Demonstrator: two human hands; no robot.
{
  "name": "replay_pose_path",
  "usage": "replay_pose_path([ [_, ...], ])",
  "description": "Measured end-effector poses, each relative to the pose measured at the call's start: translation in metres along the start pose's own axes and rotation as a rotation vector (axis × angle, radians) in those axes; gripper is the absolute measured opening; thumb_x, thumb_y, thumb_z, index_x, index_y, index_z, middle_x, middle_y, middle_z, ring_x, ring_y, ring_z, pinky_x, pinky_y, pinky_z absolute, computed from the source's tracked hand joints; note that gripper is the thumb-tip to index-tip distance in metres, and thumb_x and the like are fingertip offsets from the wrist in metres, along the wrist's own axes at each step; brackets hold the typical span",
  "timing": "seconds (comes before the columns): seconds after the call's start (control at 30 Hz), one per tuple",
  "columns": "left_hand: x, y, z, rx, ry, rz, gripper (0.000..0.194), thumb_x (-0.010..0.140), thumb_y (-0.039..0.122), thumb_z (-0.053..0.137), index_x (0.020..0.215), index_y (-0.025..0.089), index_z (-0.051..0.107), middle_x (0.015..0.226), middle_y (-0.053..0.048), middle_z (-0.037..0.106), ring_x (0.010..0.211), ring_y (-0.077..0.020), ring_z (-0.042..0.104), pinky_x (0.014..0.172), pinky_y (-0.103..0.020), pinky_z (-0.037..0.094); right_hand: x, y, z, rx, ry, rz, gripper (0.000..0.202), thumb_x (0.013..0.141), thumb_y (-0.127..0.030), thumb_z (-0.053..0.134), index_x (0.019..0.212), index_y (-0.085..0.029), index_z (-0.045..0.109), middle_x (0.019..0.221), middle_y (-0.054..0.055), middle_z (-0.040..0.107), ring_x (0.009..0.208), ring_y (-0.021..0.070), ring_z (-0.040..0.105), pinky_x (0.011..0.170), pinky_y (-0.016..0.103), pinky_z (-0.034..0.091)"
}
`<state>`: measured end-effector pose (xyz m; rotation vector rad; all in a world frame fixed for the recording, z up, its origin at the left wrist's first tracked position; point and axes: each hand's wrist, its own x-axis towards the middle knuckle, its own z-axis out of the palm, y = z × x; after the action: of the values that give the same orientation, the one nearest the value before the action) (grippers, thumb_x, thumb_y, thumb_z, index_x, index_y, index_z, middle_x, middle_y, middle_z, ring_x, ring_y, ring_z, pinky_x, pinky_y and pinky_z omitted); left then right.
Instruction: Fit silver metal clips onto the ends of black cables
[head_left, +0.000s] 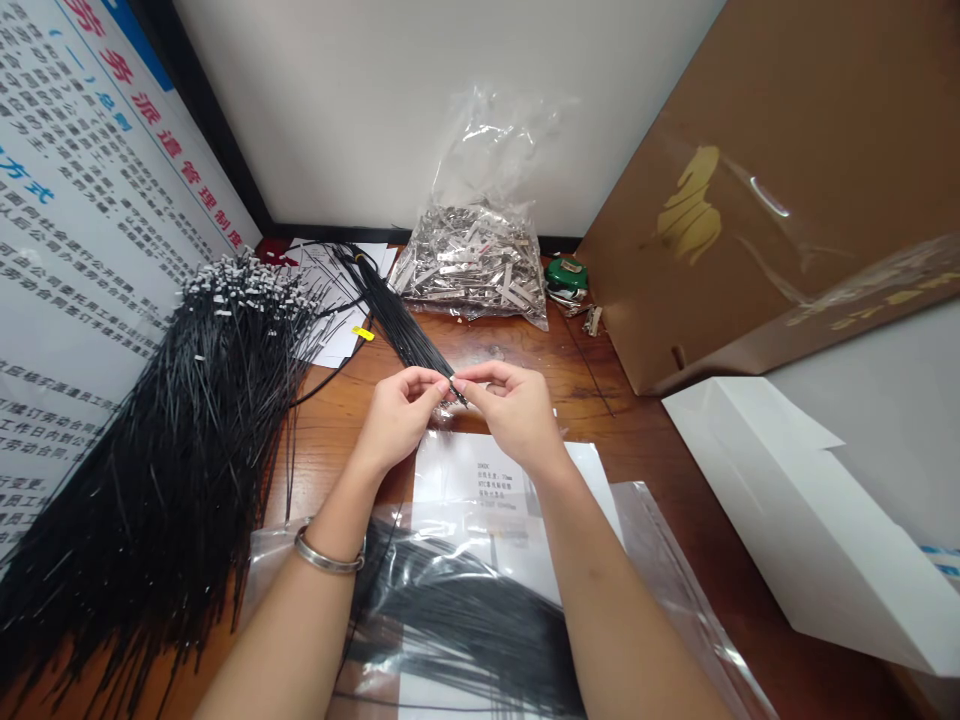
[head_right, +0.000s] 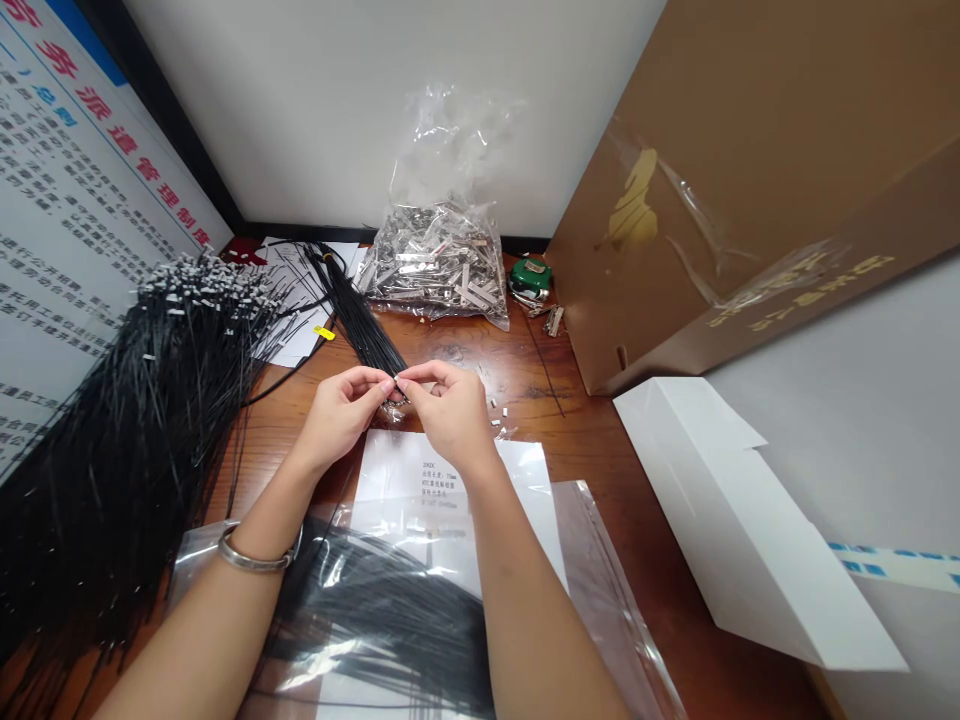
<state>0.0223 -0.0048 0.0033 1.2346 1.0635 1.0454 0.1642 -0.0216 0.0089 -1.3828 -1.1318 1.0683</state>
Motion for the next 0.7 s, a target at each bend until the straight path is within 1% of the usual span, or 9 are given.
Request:
replay_pose_path([
  [0.2, 0.0, -0.0031, -0.0005, 0.033, -0.007, 0.05, 0.02, 0.077, 0.032, 0.067, 0.077, 0.012, 0.064, 0.073, -0.005, 0.069, 0.066, -0.0131, 0.062, 0.062, -0.023, 0.047, -0.0004, -0.0013, 0.003, 0.055, 0.04, 0.007, 0.013, 0.064, -0.027, 0.072, 0.07, -0.016, 0.069, 0.059, 0.001, 0.067, 0.05, 0.0131, 0.056, 0.051, 0.028, 0.044],
  [0.3, 0.0001, -0.0042, -0.0014, 0.048, -0.012, 0.051, 0.018, 0.078, 0.03, 0.065, 0.079, 0.012, 0.065, 0.075, -0.006, 0.07, 0.068, -0.0134, 0.063, 0.063, -0.023, 0.046, 0.0008, -0.0022, 0.0031, 0.094, 0.026, 0.005, 0.01, 0.063, -0.025, 0.073, 0.068, -0.017, 0.069, 0.061, 0.002, 0.069, 0.056, 0.0147, 0.061, 0.057, 0.029, 0.048],
  [0.4, 0.0, -0.0044, -0.002, 0.076, -0.017, 0.045, 0.017, 0.079, 0.028, 0.064, 0.08, 0.012, 0.066, 0.076, -0.006, 0.07, 0.067, -0.0131, 0.063, 0.061, -0.023, 0.045, 0.0017, -0.0014, 0.0024, 0.112, 0.005, 0.007, 0.008, 0.063, -0.024, 0.073, 0.066, -0.017, 0.069, 0.062, 0.002, 0.07, 0.06, 0.0162, 0.065, 0.062, 0.031, 0.051],
  [0.53, 0.0001, -0.0046, -0.0017, 0.089, -0.022, 0.048, 0.015, 0.079, 0.027, 0.063, 0.077, 0.012, 0.066, 0.075, -0.006, 0.07, 0.066, -0.0132, 0.062, 0.06, -0.023, 0.044, 0.0017, 0.0002, 0.002, 0.141, -0.014, 0.031, 0.008, 0.062, -0.023, 0.074, 0.065, -0.018, 0.069, 0.063, 0.003, 0.071, 0.062, 0.0173, 0.066, 0.065, 0.032, 0.052],
  [0.7, 0.001, -0.0088, -0.0017, 0.082, -0.018, 0.041, 0.016, 0.079, 0.028, 0.063, 0.078, 0.012, 0.066, 0.075, -0.006, 0.07, 0.067, -0.0137, 0.062, 0.062, -0.023, 0.045, 0.0017, 0.0007, 0.0031, 0.108, -0.007, 0.035, 0.006, 0.062, -0.021, 0.073, 0.066, -0.017, 0.07, 0.064, 0.004, 0.072, 0.064, 0.018, 0.067, 0.067, 0.033, 0.052],
])
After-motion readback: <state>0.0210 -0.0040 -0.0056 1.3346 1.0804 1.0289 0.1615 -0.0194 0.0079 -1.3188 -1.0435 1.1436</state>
